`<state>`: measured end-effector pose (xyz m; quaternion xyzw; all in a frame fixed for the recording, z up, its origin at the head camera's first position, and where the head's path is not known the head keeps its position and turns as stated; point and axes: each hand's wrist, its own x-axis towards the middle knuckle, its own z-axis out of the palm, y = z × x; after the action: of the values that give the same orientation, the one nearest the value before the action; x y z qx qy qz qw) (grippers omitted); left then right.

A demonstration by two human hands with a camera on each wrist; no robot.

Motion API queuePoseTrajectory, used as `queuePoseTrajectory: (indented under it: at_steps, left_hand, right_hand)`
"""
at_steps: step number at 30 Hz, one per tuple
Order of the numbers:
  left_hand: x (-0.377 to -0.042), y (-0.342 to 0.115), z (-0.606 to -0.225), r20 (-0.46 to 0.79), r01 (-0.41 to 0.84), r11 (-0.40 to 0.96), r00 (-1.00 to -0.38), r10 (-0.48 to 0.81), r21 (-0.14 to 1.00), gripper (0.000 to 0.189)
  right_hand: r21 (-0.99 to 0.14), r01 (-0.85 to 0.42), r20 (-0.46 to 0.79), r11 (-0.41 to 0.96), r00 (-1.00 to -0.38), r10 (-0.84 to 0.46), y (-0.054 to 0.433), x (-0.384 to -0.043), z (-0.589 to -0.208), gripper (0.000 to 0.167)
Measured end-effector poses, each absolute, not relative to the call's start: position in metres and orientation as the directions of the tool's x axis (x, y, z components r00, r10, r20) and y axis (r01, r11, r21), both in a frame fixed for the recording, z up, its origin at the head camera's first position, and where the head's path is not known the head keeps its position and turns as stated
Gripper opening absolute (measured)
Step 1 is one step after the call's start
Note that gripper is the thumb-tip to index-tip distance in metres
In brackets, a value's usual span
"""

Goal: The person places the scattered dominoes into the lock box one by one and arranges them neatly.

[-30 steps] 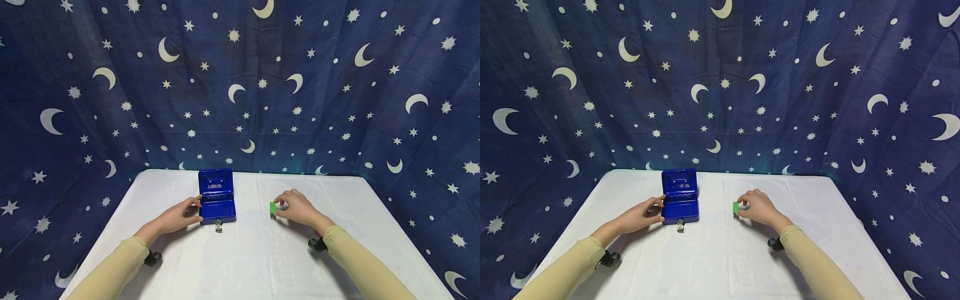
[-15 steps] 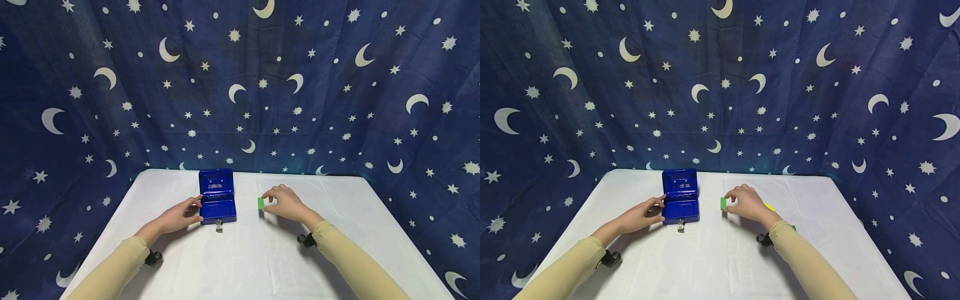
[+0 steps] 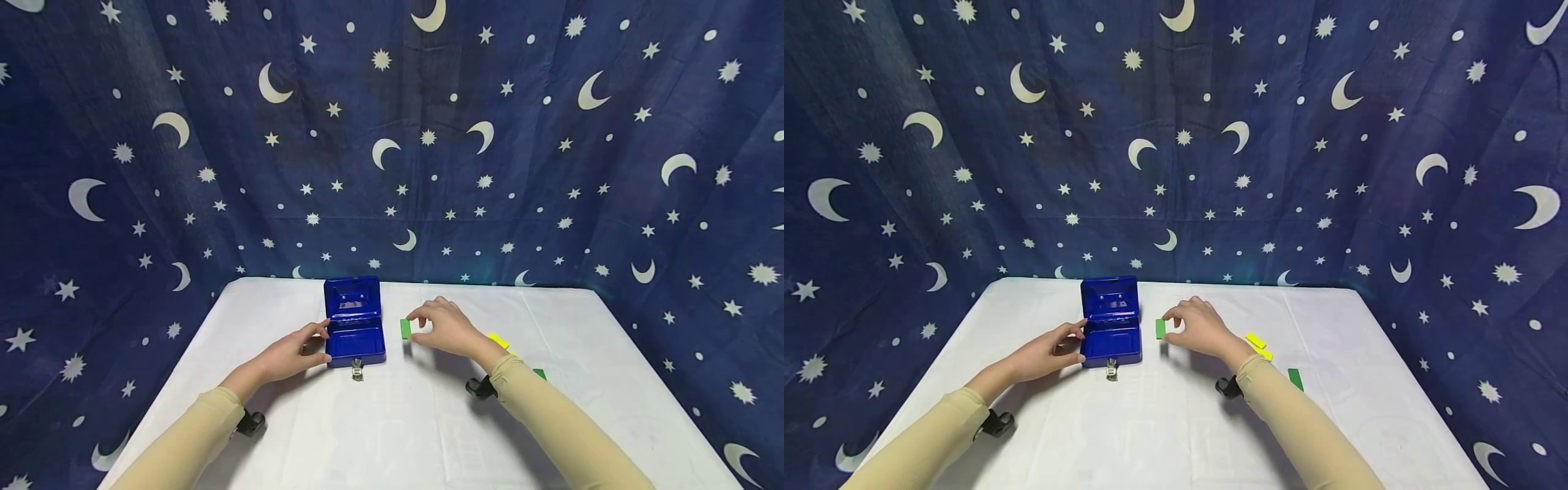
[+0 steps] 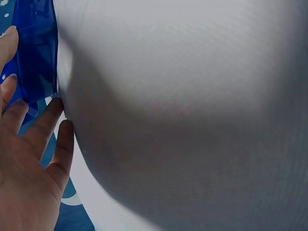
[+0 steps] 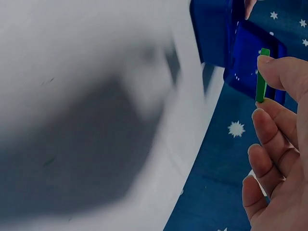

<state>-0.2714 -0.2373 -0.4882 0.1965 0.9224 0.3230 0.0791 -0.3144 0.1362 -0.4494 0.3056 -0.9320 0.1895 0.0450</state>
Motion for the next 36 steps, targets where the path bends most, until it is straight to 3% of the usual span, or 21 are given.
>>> queuePoseTrajectory:
  at_steps: [12, 36]
  left_hand:
    - [-0.271, -0.238, -0.488, -0.011, 0.319, 0.711, -0.909, 0.417, 0.627, 0.042]
    - [-0.272, -0.238, -0.488, -0.048, 0.266, 0.723, -0.923, 0.382, 0.637, 0.043]
  right_hand:
    - [-0.299, -0.624, 0.227, 0.722, -0.781, -0.581, 0.11, -0.315, -0.447, 0.038]
    - [-0.293, -0.614, 0.169, 0.733, -0.788, -0.593, 0.07, -0.318, -0.449, 0.042]
